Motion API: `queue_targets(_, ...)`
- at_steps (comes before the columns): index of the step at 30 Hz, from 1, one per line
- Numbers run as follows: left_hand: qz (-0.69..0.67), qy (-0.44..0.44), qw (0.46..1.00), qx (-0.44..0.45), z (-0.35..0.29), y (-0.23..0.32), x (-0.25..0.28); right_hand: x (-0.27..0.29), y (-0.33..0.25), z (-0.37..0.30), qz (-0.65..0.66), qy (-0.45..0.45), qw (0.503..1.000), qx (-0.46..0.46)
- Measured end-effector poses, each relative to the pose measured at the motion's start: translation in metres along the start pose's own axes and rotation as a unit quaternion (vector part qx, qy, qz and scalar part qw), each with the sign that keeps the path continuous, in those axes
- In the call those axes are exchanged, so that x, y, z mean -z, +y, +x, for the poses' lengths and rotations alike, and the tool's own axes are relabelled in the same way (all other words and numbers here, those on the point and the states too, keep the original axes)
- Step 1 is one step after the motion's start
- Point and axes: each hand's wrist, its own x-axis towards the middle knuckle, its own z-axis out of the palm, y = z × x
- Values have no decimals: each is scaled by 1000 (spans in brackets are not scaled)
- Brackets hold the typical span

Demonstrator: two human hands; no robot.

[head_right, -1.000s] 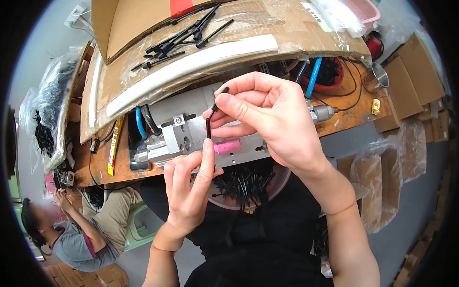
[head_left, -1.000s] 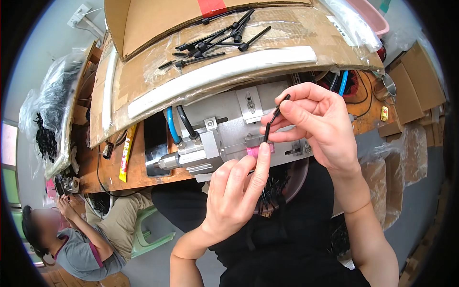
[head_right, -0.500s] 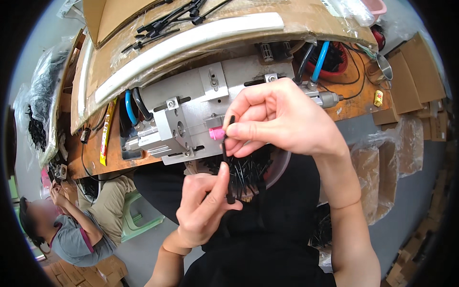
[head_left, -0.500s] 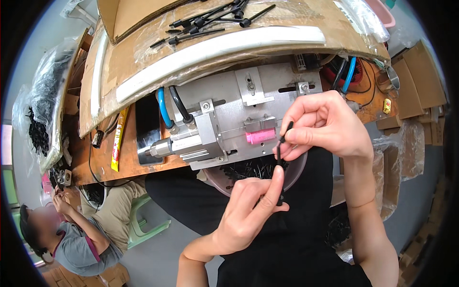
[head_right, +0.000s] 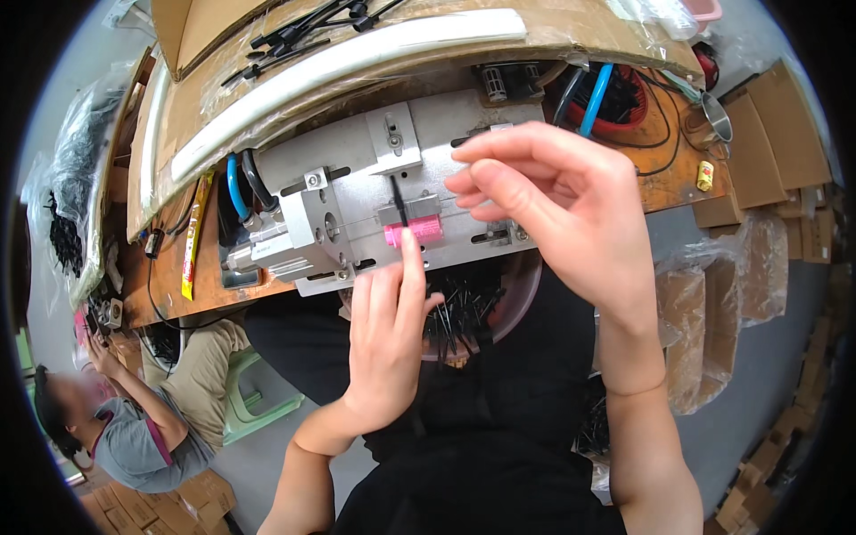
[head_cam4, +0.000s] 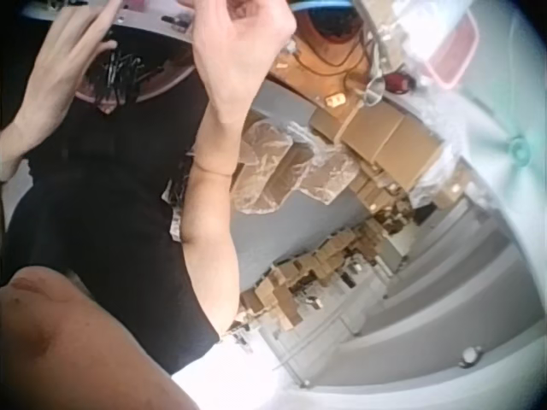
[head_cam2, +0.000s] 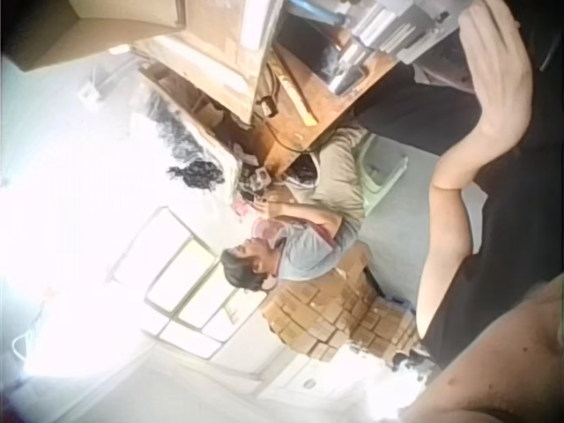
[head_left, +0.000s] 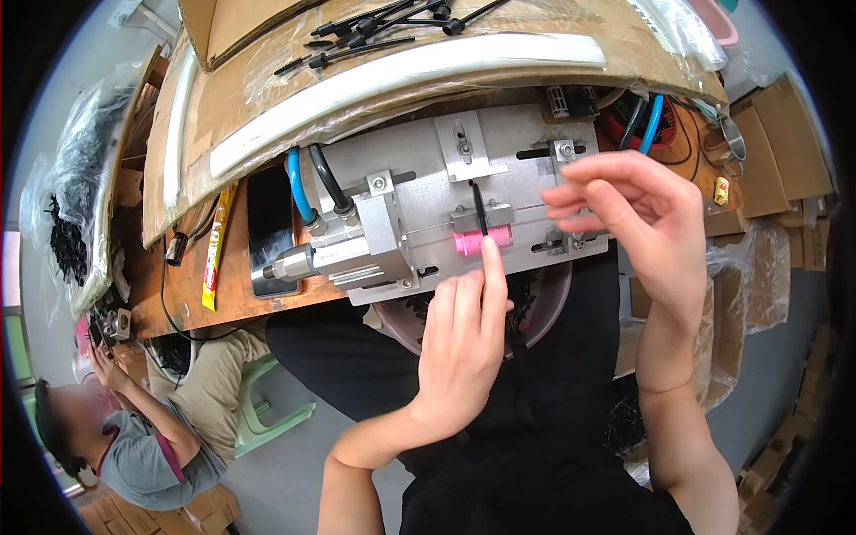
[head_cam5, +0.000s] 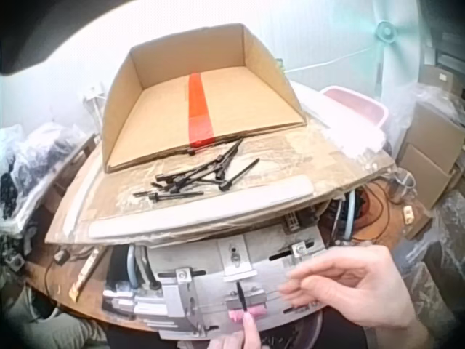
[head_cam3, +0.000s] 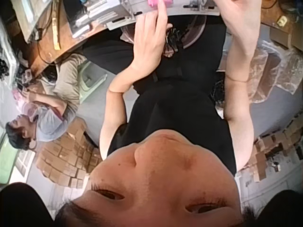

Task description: The person repeatedly picks up black cable ties and inserts them into a small metal jig on a workbench. They manipulate the ties within the device, likely to secure or crimp them, and then place the finished items into a red basket. The process is repetitive, involving handling the ties one by one.

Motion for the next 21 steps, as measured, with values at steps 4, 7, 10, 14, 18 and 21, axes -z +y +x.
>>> queue_targets(4,46,-5,999,-5,4,-2,-13,2,-6,-14,-18,35,999,33)
queue_targets(7,49,-6,999,-9,3,-2,-13,4,-5,-20,-4,47,998,30)
queue_targets(10,53,-29,998,-5,5,0,-8,0,-7,-21,5,60,998,30)
queue_targets(14,22,-31,999,-16,11,-7,5,-5,-8,-2,-43,65,993,86)
queue_targets(18,-6,87,993,-73,68,-44,55,-14,-40,68,-228,13,956,184)
queue_targets(21,47,213,975,-48,150,-92,66,-25,-41,159,-414,-53,826,379)
